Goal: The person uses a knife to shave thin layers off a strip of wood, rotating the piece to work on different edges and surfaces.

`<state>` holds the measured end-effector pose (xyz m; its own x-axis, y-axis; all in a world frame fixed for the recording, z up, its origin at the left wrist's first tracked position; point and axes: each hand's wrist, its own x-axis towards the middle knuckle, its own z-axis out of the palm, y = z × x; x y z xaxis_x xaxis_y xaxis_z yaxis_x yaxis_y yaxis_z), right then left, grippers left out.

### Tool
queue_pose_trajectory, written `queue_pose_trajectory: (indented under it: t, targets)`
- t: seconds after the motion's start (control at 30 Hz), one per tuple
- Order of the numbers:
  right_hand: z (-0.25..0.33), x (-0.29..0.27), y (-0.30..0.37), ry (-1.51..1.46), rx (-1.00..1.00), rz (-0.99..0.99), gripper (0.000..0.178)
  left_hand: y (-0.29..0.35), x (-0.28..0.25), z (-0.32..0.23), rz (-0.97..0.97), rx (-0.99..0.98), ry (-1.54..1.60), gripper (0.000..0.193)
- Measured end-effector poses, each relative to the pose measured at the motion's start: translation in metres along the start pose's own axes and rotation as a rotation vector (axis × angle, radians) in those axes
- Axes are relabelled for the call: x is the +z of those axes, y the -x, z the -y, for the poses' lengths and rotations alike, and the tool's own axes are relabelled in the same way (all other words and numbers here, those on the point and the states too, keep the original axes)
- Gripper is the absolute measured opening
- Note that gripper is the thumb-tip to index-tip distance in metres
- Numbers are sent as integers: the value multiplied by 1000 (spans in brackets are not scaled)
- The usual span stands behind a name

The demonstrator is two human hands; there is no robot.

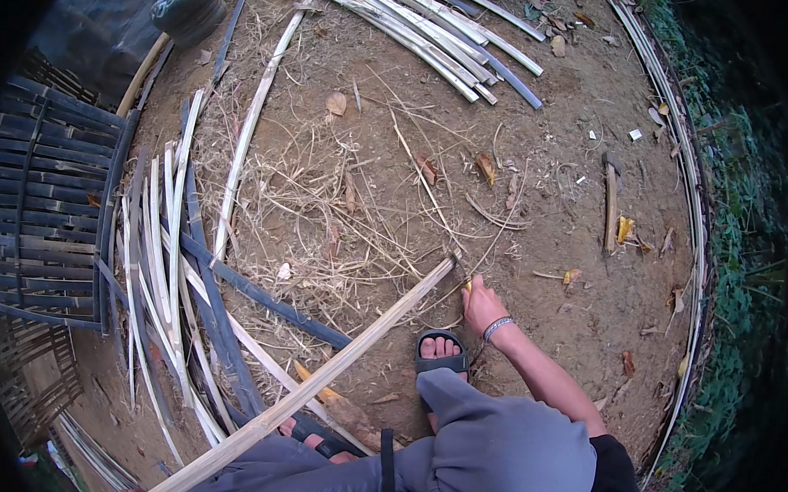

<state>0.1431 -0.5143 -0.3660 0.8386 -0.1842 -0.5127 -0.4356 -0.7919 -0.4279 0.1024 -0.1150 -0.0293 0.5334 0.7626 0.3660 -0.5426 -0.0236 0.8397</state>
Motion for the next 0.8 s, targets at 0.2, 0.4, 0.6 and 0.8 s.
queue_pose_trajectory:
  t: [0.2, 0.4, 0.6, 0.8]
  targets:
    - [34, -16, 25, -14, -107, 149, 26, -2, -3, 0, 39, -22, 49, 22]
    - [68, -17, 57, -133, -258, 272, 26, 5, 10, 0, -24, -22, 58, 22]
    - [47, -9, 38, -110, -93, 97, 26, 6, 11, 2, -90, 32, -79, 21]
    - [72, -15, 60, -173, -295, 244, 27, 3, 4, -1, 13, -50, 86, 22]
